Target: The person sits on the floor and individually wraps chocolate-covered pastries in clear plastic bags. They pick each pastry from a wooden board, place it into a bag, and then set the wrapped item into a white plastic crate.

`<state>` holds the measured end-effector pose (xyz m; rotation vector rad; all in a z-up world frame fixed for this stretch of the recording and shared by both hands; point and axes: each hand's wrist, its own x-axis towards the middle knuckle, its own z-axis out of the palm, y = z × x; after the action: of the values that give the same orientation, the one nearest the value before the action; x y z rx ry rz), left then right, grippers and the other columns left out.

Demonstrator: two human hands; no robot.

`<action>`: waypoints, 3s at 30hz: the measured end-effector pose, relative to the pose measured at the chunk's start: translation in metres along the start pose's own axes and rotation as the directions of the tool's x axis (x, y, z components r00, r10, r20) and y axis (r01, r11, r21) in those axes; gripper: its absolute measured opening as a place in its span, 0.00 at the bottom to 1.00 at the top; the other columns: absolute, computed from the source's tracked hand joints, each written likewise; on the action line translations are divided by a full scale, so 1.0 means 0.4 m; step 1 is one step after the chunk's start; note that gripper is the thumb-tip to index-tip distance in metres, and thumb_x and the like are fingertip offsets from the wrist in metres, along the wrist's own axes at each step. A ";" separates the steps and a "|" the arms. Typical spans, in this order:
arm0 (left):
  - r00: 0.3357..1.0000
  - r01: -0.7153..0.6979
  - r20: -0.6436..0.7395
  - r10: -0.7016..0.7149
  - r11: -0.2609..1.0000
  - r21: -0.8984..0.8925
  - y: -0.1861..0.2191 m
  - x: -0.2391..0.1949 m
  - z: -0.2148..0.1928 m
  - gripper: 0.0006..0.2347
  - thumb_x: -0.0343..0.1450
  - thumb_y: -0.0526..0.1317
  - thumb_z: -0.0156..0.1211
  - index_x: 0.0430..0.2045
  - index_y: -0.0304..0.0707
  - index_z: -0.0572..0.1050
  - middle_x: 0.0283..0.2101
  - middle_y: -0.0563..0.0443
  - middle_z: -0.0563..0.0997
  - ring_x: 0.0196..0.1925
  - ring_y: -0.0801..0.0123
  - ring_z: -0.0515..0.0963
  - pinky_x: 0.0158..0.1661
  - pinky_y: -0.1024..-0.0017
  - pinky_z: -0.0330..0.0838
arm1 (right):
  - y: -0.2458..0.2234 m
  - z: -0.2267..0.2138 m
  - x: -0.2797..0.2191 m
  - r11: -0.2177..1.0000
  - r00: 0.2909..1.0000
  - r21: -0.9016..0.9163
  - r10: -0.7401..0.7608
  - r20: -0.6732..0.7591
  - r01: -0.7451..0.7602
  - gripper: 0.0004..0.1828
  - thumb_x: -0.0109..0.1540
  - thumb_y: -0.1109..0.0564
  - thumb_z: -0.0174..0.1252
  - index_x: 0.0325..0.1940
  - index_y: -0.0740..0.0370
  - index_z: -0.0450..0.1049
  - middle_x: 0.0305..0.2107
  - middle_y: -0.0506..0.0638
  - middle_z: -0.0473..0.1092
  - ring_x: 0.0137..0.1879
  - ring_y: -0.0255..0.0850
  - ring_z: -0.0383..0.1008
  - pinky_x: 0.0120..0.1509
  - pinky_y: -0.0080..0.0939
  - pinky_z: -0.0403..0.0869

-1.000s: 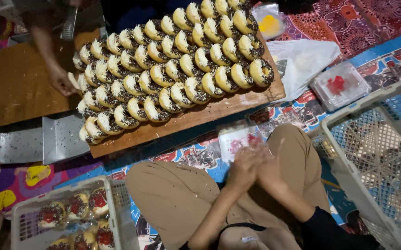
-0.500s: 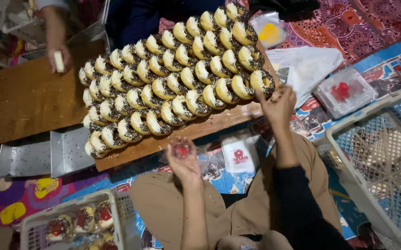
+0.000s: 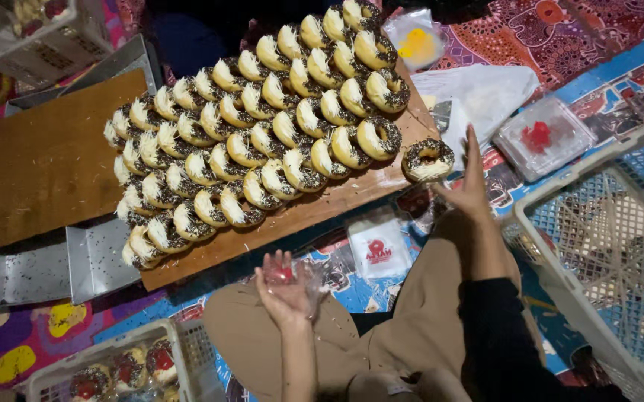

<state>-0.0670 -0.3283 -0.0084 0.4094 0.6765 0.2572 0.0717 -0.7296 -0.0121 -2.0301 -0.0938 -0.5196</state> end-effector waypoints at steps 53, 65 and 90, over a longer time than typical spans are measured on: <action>0.671 0.239 0.733 -0.114 0.969 -0.068 -0.070 -0.284 0.245 0.36 0.71 0.52 0.60 0.71 0.34 0.55 0.75 0.35 0.60 0.78 0.51 0.60 0.74 0.54 0.53 | -0.652 0.113 -0.299 0.962 0.953 -0.056 -0.255 0.165 0.267 0.75 0.47 0.44 0.74 0.83 0.59 0.30 0.59 0.52 0.76 0.56 0.47 0.67 0.66 0.52 0.60; 0.905 0.138 0.382 -0.185 0.979 0.147 -0.093 -0.215 0.160 0.34 0.71 0.49 0.61 0.71 0.38 0.54 0.70 0.35 0.63 0.71 0.50 0.64 0.66 0.63 0.63 | -0.617 0.037 -0.243 0.726 0.717 0.009 -0.681 0.146 0.688 0.16 0.51 0.58 0.70 0.43 0.47 0.82 0.45 0.51 0.72 0.52 0.49 0.69 0.53 0.52 0.68; 0.395 -0.438 0.639 -0.660 0.476 0.763 0.041 -0.308 0.145 0.12 0.81 0.34 0.46 0.47 0.25 0.77 0.40 0.51 0.81 0.43 0.75 0.76 0.44 0.73 0.73 | -0.817 -0.058 -0.078 0.706 0.369 0.315 -0.635 0.679 0.634 0.22 0.50 0.57 0.62 0.49 0.62 0.81 0.35 0.50 0.72 0.44 0.45 0.73 0.47 0.45 0.72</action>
<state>-0.1236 -0.3742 0.1078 1.4158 -0.4441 -0.5962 -0.0550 -0.5814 0.2531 -2.0221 -1.4720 -0.0645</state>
